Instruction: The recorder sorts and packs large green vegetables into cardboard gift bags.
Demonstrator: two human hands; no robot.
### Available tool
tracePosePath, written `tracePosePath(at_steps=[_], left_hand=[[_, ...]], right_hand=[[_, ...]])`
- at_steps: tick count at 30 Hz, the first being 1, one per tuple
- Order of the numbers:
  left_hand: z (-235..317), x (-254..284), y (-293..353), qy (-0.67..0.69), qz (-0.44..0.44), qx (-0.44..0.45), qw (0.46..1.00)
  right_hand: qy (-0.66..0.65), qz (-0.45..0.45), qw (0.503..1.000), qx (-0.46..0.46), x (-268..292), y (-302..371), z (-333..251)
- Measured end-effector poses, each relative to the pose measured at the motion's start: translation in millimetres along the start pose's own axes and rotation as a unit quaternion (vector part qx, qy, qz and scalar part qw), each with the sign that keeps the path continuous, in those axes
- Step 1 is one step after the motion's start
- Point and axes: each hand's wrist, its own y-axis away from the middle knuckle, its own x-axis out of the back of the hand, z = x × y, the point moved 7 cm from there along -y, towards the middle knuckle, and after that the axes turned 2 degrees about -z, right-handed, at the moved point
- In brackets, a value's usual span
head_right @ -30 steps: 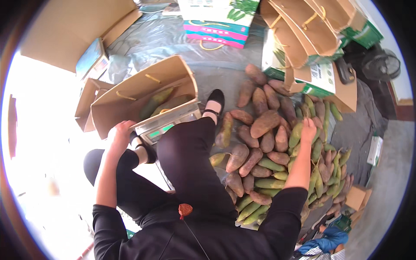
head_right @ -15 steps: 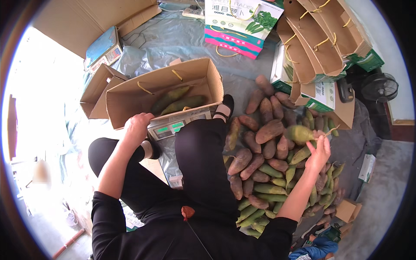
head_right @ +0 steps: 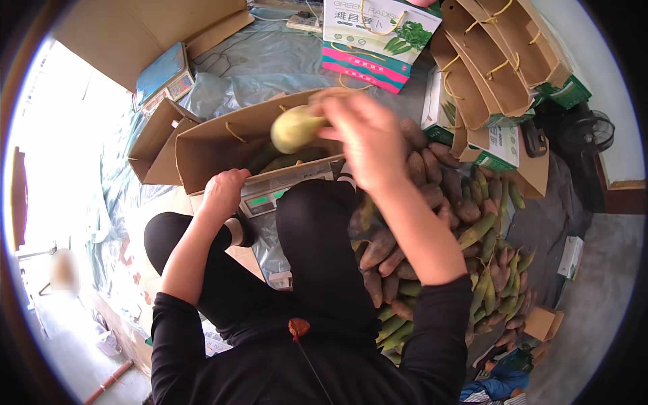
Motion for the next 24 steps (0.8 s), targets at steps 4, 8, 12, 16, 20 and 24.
tracePosePath(at_steps=[4, 8, 12, 16, 20, 24], left_hand=[[1, -4, -7, -0.028, -0.010, -0.013, 0.999], [-2, 1, -10, -0.023, -0.008, -0.011, 1.000], [7, 18, -10, 0.017, 0.014, 0.013, 1.000], [-1, 13, -16, 0.025, 0.014, -0.002, 1.000], [0, 13, -18, 0.033, -0.003, 0.025, 0.999], [8, 14, -18, 0.047, -0.005, 0.018, 0.999]], right_hand=[[0.026, -0.084, 0.995, -0.036, -64, -34, 63], [0.118, -0.046, 0.988, 0.093, -79, -62, 95], [0.160, 0.019, 0.977, 0.136, -24, -36, 61], [0.113, 0.125, 0.984, 0.057, 64, 29, 59], [0.133, 0.282, 0.950, -0.031, 163, 123, 109], [0.220, 0.413, 0.871, -0.148, 253, 246, 179]])
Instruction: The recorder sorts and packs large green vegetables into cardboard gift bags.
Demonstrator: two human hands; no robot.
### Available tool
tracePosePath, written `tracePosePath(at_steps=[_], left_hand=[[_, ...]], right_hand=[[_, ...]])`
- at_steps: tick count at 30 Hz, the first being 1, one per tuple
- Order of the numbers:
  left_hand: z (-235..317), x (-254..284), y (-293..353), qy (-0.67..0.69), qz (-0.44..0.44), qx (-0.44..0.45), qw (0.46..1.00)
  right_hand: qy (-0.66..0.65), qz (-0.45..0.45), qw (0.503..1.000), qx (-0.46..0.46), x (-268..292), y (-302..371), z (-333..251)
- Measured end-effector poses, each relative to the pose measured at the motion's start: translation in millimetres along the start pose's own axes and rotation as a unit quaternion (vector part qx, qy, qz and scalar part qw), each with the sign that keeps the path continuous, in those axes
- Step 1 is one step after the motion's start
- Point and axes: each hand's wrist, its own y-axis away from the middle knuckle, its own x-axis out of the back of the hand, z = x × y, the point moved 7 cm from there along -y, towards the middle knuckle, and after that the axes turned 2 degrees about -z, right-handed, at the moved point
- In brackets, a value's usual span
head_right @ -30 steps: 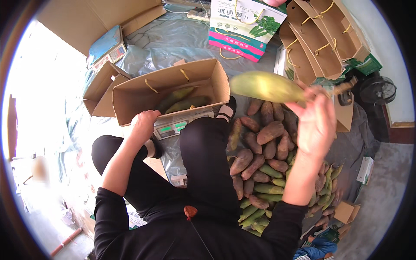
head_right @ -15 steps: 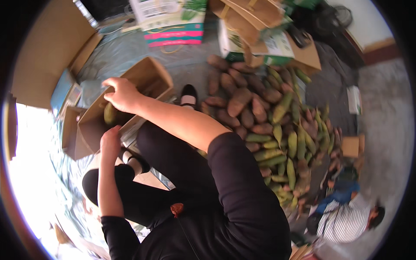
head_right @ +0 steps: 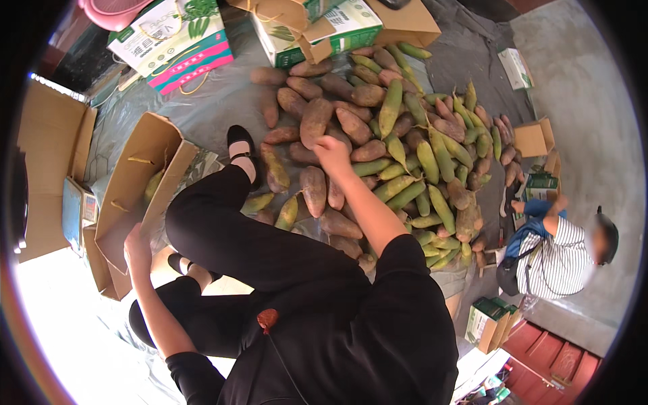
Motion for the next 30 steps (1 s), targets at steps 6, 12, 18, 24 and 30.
tracePosePath(at_steps=[6, 12, 18, 24, 30], left_hand=[[-15, -7, -4, 0.008, -0.005, 0.037, 0.999], [-8, -8, -6, 0.002, -0.010, 0.026, 1.000], [-11, -9, -7, 0.029, -0.008, 0.026, 0.999], [-17, -9, -3, 0.030, 0.011, 0.027, 0.999], [-19, -4, 0, 0.013, 0.009, 0.070, 0.997]], right_hand=[[0.227, 0.161, 0.951, -0.136, 148, 26, 155], [0.394, 0.179, 0.854, -0.289, 229, 40, 188], [0.192, 0.177, 0.900, -0.349, 244, 29, 235], [0.109, 0.120, 0.881, -0.444, 226, 27, 230], [0.394, 0.096, 0.875, -0.265, 239, 1, 234]])
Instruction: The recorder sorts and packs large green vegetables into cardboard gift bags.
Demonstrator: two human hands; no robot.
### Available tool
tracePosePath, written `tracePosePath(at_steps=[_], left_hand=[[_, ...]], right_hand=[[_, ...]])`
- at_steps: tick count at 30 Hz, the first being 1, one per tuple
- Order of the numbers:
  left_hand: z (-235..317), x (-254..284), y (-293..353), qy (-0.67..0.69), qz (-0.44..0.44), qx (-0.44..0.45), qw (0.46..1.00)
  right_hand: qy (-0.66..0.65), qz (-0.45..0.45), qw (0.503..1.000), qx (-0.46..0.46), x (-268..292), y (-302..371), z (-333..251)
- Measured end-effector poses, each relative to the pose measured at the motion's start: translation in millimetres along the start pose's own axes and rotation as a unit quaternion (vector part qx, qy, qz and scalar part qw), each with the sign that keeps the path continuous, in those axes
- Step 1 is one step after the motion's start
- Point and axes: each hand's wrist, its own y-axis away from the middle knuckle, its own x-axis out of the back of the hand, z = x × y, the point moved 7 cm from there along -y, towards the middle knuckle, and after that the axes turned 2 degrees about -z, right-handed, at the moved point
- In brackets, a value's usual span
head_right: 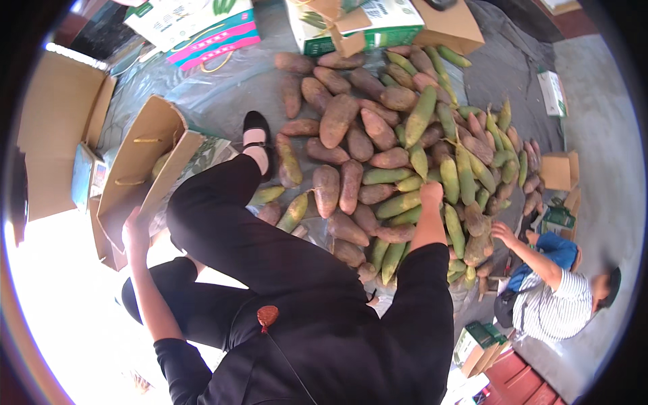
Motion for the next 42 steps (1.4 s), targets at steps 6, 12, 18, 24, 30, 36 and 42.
tracePosePath(at_steps=[6, 12, 18, 24, 30, 36, 42], left_hand=[[10, 6, 3, -0.047, 0.006, 0.004, 0.999], [7, 3, 5, -0.045, 0.002, -0.008, 0.999], [9, 4, 5, -0.036, 0.007, -0.014, 0.999], [8, 6, 4, -0.044, 0.012, -0.037, 0.998], [10, 5, 3, -0.035, 0.017, -0.045, 0.998], [6, 4, 5, -0.047, 0.014, -0.053, 0.997], [10, 9, 4, -0.055, 0.012, -0.047, 0.997]], right_hand=[[0.466, -0.011, 0.857, 0.219, -15, -24, -2], [-0.214, 0.054, 0.975, 0.029, 37, -15, 7], [-0.449, 0.042, 0.889, 0.085, 118, 64, -124], [-0.506, 0.029, 0.837, 0.206, 186, 162, -220], [-0.556, -0.133, 0.702, 0.423, 233, 272, -339], [-0.574, -0.306, 0.573, 0.499, 224, 370, -482], [-0.574, -0.398, 0.543, 0.466, 159, 419, -555]])
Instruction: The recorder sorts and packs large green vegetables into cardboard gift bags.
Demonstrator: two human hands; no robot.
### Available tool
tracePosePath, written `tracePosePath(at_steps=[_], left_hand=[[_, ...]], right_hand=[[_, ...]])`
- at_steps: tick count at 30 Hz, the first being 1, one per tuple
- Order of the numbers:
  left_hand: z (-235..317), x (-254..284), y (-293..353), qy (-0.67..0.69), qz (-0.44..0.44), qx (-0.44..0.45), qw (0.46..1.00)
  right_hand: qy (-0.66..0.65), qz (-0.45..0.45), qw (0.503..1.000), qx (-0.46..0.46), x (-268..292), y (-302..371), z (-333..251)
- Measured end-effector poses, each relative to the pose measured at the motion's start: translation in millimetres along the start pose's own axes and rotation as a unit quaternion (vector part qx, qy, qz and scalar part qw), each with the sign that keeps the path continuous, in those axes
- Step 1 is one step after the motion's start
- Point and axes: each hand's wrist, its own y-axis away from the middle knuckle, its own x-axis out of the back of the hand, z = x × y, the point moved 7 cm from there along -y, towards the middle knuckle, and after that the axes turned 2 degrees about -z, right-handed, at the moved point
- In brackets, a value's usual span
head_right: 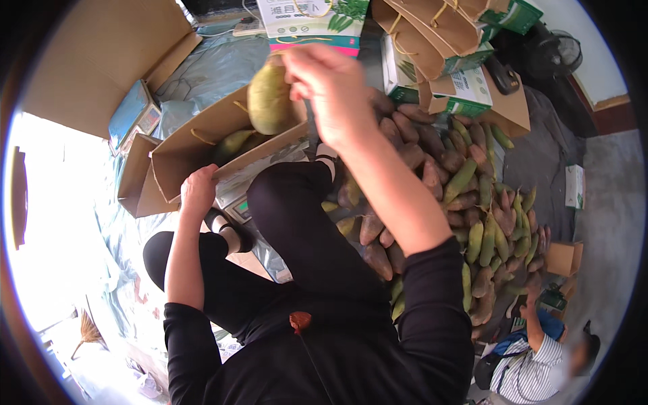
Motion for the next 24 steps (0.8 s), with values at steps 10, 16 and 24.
tracePosePath(at_steps=[10, 16, 24], left_hand=[[0, -1, -1, 0.008, 0.014, -0.005, 1.000], [6, -6, -4, 0.011, -0.018, -0.001, 1.000], [16, -1, -1, 0.022, -0.008, -0.021, 1.000]], right_hand=[[0.387, -0.077, 0.909, 0.133, -11, 32, 73], [0.406, 0.036, 0.913, 0.005, 115, 89, 64], [0.599, 0.272, 0.740, -0.143, 331, 271, 62]])
